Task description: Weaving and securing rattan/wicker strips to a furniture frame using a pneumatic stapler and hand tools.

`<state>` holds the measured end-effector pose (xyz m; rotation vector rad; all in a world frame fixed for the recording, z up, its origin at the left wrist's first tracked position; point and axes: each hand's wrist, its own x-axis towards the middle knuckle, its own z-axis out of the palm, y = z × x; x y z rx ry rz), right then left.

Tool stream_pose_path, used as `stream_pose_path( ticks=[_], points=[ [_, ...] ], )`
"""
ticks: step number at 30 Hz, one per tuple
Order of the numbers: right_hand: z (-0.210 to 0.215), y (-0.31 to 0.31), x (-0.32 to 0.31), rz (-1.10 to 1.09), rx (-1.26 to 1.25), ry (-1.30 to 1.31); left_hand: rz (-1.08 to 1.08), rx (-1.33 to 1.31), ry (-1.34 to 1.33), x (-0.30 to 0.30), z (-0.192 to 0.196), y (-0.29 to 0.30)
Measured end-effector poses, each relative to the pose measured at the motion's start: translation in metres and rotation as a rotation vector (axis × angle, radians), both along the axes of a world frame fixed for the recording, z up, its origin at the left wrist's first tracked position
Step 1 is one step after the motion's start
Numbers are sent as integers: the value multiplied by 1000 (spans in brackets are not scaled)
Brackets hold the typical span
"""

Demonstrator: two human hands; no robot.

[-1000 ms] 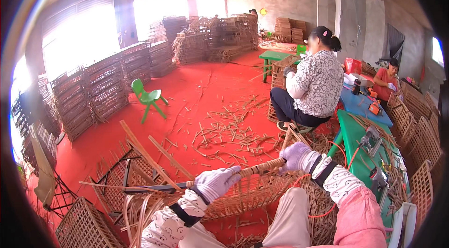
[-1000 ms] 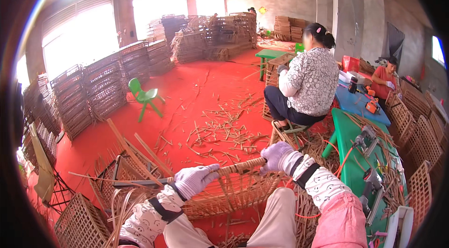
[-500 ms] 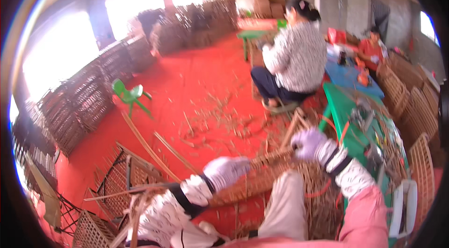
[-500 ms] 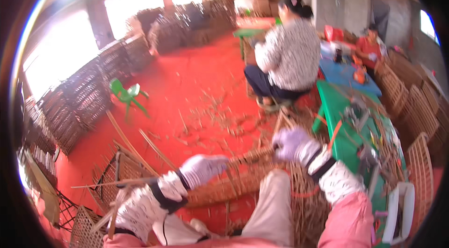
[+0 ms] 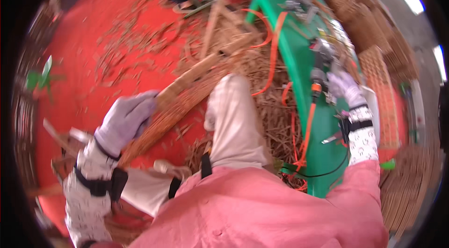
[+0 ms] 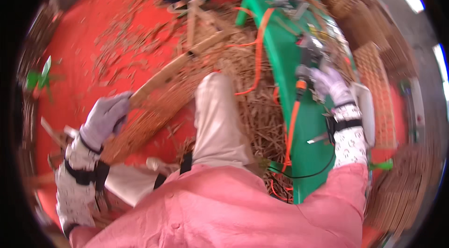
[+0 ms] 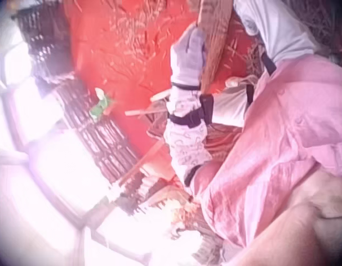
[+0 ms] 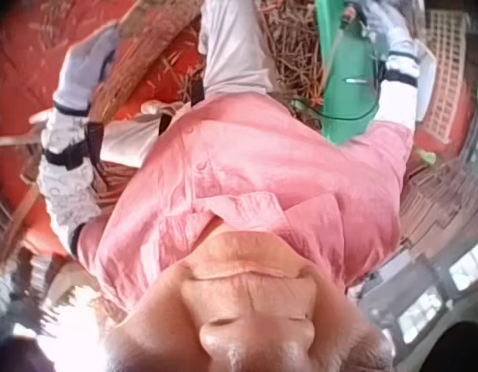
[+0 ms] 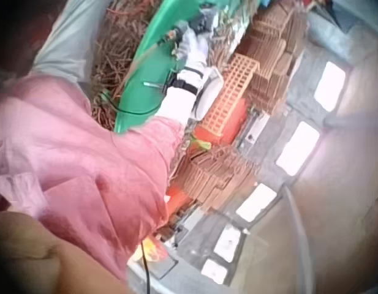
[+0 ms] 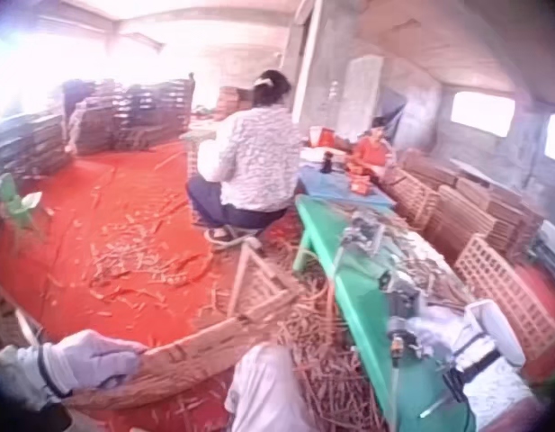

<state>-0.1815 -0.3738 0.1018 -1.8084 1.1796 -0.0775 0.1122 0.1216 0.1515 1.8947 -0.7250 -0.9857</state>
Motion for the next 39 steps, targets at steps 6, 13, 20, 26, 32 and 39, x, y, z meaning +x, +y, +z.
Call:
stream_pose_path(
  ticks=[6,13,20,26,32,39],
  points=[
    [-68,-95,12,126,-682,221,35,29,135,-5,-20,2],
    [-78,-83,71,-115,-193,212,64,51,235,-5,-28,14],
    [-37,-87,58,-67,-7,28,96,31,344,-4,-29,11],
    [77,78,63,132,216,-470,90,13,387,-5,-31,11],
    [114,200,92,469,387,-436,79,1,403,-7,-33,9],
    [123,273,102,805,79,100,21,-37,417,-10,-30,8]
  ],
)
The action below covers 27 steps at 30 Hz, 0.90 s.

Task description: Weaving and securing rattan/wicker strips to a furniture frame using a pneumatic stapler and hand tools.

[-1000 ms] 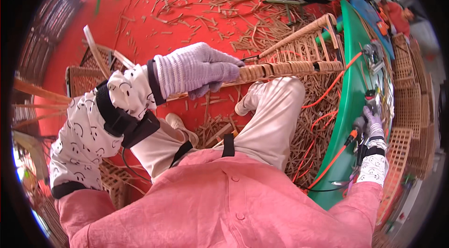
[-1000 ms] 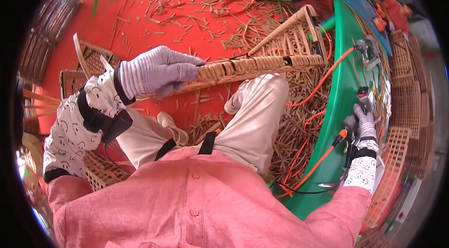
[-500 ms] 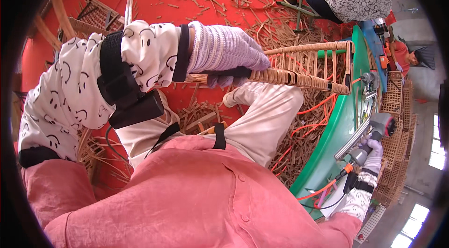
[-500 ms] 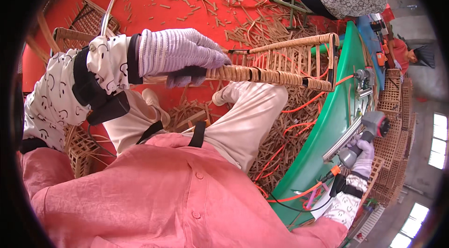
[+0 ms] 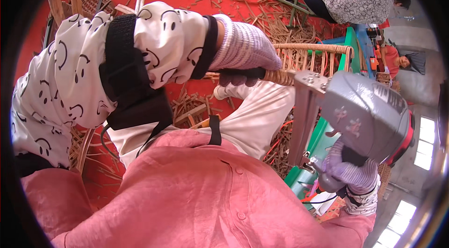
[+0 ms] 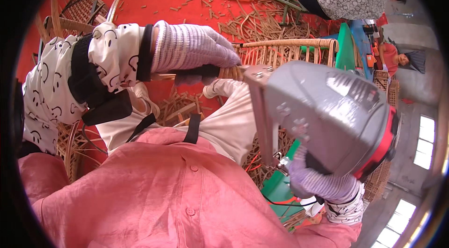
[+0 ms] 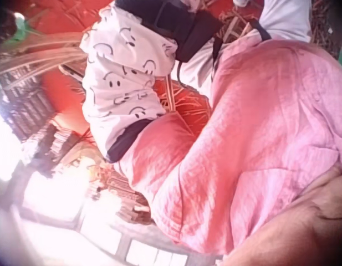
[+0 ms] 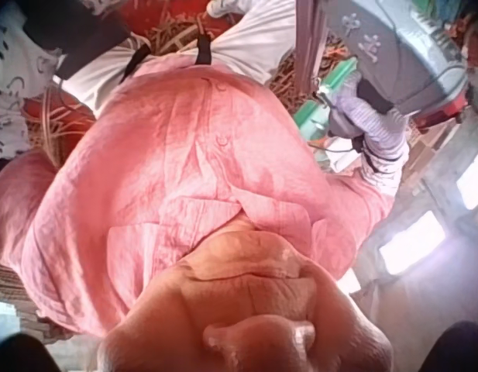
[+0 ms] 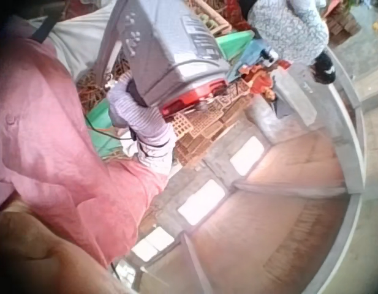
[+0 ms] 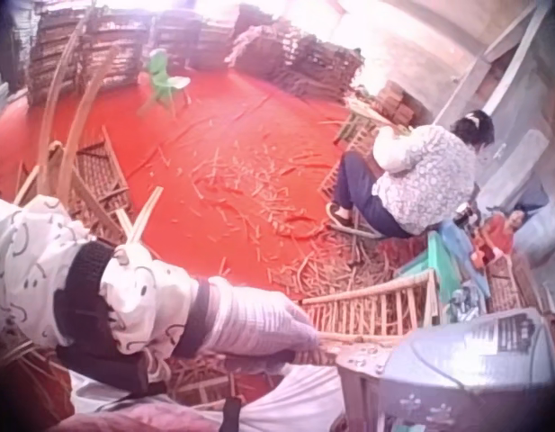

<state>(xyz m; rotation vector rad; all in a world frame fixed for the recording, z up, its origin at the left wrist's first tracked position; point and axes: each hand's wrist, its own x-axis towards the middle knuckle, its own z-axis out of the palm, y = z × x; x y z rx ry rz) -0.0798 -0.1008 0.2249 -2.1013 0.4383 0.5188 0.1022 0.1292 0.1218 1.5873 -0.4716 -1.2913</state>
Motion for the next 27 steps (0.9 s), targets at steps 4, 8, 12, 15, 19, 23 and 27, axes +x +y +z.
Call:
stream_pose_path(
  ticks=[4,8,12,15,19,23,27],
  points=[
    [-13,1,7,187,-26,-6,41,25,12,-5,-1,10],
    [-1,11,1,217,-92,-14,-4,-22,12,-3,2,5],
    [0,15,4,251,-101,-16,-4,-20,10,-3,4,6],
    [12,22,8,245,-164,105,-28,-39,7,-2,7,3],
    [18,44,24,91,-175,302,1,-8,9,-4,5,12],
    [22,42,27,261,-343,255,-33,-41,-3,-1,5,10],
    [27,40,25,417,-436,124,-40,-48,-3,-1,7,8]
  ],
)
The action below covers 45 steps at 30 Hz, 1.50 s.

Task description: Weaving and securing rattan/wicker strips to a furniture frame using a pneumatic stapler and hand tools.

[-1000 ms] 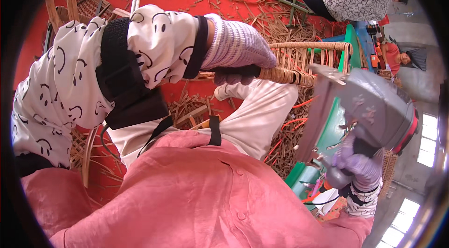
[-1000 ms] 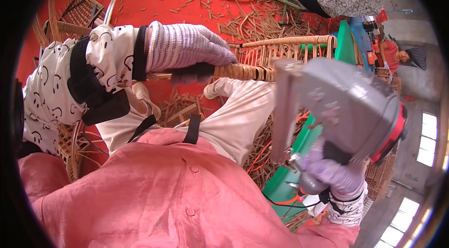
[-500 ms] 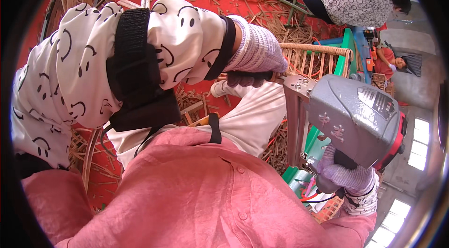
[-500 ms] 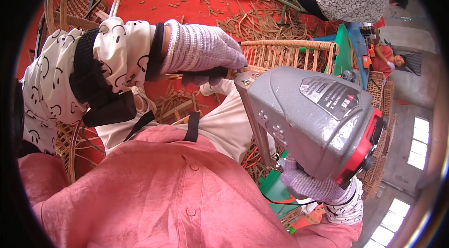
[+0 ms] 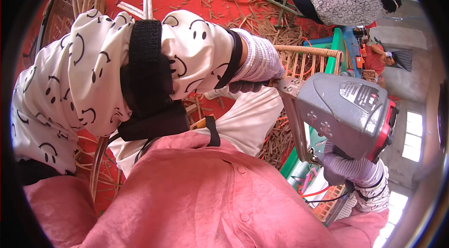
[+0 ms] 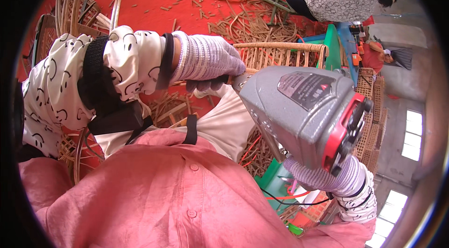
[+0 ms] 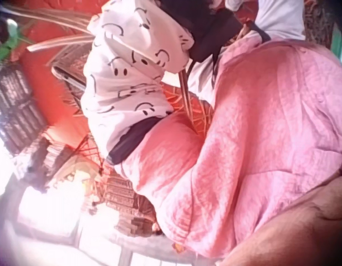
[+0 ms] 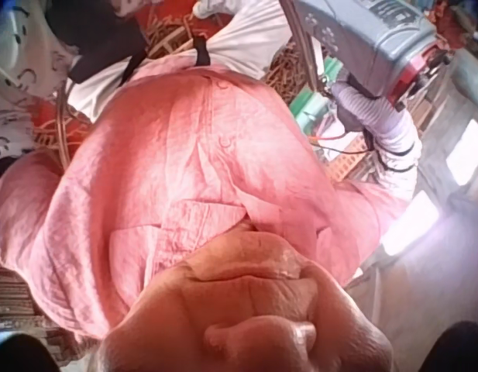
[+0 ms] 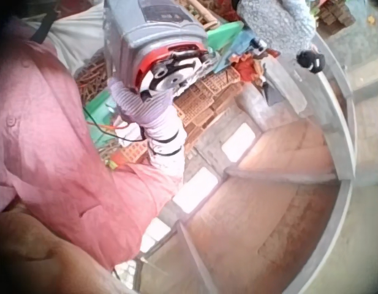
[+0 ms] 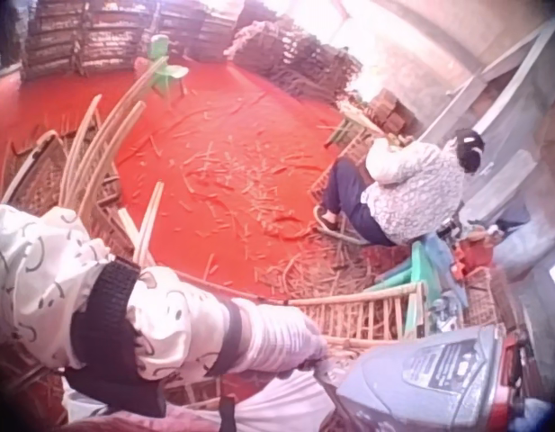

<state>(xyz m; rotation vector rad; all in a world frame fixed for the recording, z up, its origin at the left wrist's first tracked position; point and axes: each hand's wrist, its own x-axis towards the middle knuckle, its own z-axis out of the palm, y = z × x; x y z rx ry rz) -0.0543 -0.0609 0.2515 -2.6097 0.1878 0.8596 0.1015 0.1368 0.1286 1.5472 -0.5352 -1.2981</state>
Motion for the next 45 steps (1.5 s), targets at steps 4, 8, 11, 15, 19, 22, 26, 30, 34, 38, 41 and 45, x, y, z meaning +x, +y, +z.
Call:
stream_pose_path(
  ticks=[4,8,11,15,19,22,26,30,34,38,41,45],
  points=[
    [7,21,15,-229,141,148,14,25,-4,1,-2,3],
    [-6,8,-5,-399,230,125,29,87,-31,2,-12,-5],
    [-15,7,-17,-421,365,-46,77,149,-34,7,-15,-7],
    [-27,-8,-38,-738,620,-387,146,130,50,8,-22,-5],
    [-54,-83,-62,-991,574,-542,82,211,-24,11,-14,-13],
    [-85,-145,-73,-1078,497,-538,149,170,6,5,-13,-12],
    [-153,-259,-90,-1061,304,-494,153,144,13,-1,-12,-7],
    [-199,-333,-67,-1133,-97,-294,147,223,-92,-7,4,-4],
    [-223,-370,-59,-1293,103,-386,142,264,-244,-6,4,-8],
    [-178,-358,-124,-1314,345,-540,173,272,-393,2,-12,-3],
    [-172,-370,-198,-1341,30,-231,128,248,-424,16,-17,-7],
    [-170,-330,-254,-1297,-394,310,170,220,-443,41,-10,-12]
  ],
)
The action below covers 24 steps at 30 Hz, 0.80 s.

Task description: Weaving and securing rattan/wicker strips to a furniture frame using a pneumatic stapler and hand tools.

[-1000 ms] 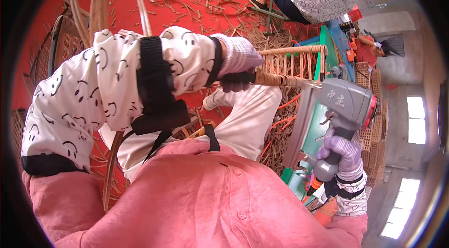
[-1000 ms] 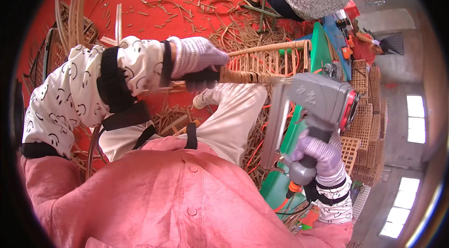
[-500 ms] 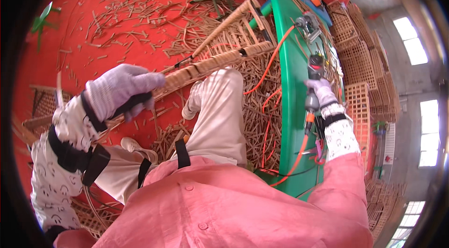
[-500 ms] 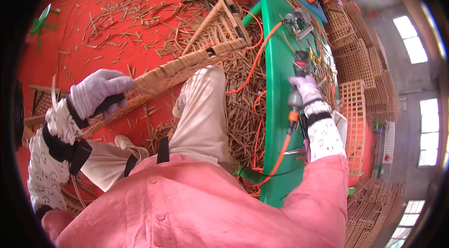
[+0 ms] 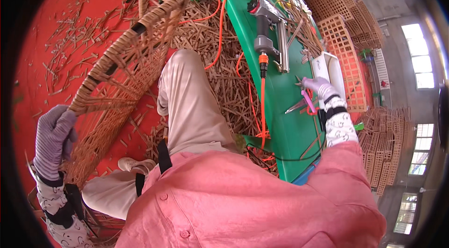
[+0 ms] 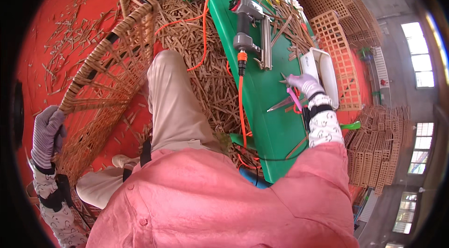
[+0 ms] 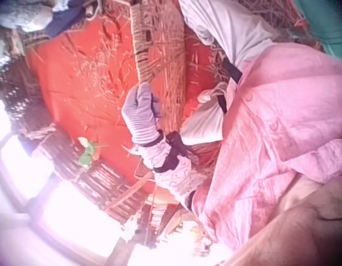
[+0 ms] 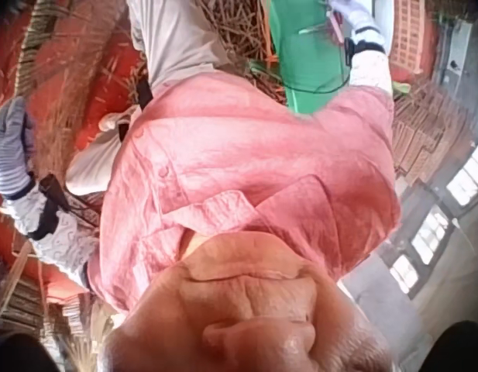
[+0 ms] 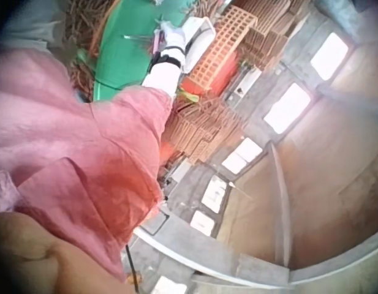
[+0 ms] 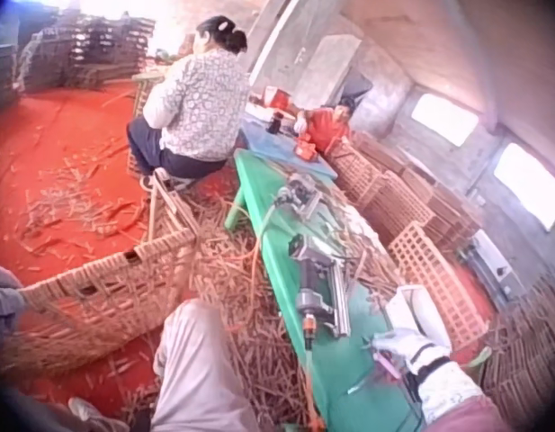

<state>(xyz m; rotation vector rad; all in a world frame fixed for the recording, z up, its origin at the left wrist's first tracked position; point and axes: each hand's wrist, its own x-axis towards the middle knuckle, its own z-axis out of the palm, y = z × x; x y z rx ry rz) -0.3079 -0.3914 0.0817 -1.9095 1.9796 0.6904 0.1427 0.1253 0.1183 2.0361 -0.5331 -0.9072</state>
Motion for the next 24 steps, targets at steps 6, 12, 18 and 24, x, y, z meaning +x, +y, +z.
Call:
stream_pose_path(
  ticks=[6,12,18,24],
  points=[
    [11,79,-14,444,-241,-68,-45,7,-43,12,4,11],
    [-14,43,2,489,-10,386,-57,-52,45,-12,24,12],
    [-5,27,26,328,-134,131,-119,-120,-372,-31,19,17],
    [50,58,106,440,-361,-398,-167,-134,-347,-27,13,10]
  ],
)
